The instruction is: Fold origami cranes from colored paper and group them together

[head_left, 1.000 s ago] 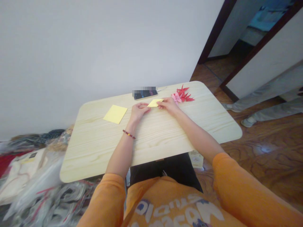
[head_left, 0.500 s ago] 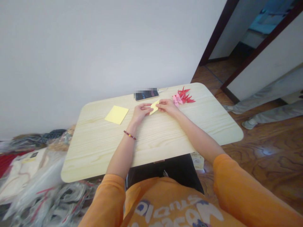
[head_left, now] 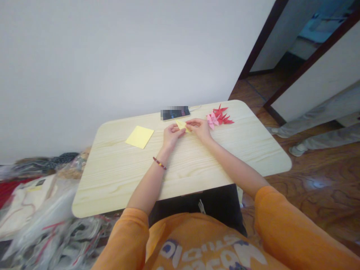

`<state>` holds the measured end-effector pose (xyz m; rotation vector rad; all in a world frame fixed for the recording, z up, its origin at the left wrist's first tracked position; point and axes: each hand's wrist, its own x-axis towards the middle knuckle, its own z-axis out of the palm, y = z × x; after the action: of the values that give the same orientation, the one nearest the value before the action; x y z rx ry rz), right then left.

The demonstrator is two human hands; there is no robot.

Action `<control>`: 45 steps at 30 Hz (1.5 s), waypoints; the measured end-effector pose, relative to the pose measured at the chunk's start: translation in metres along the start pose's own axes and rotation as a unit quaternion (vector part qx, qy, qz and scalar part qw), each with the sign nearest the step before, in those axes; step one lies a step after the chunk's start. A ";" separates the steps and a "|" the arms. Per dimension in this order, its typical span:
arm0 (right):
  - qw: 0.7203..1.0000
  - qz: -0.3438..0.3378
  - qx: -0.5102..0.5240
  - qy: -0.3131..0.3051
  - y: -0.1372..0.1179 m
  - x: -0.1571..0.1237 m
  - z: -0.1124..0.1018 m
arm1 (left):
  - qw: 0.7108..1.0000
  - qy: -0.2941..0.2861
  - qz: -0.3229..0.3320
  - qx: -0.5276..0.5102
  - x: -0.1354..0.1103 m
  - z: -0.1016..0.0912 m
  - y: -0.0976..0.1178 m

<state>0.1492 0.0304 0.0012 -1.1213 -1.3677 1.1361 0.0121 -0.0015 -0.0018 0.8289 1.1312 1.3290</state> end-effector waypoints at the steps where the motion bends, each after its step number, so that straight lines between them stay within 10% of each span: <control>1: 1.000 -0.013 -0.025 0.007 -0.001 -0.001 0.000 | 1.000 0.000 0.000 0.003 0.000 0.000 -0.001; 12: 0.981 -0.137 -0.130 0.038 -0.008 -0.008 0.000 | 0.999 0.041 -0.006 -0.009 -0.002 0.008 -0.002; 45: 0.993 -0.065 0.062 -0.078 0.002 0.005 -0.005 | 0.993 0.000 -0.069 -0.096 -0.003 0.003 0.010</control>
<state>0.1539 0.0357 0.0004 -0.8568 -1.4478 1.2165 0.0126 -0.0031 0.0090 0.5996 1.0236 1.2979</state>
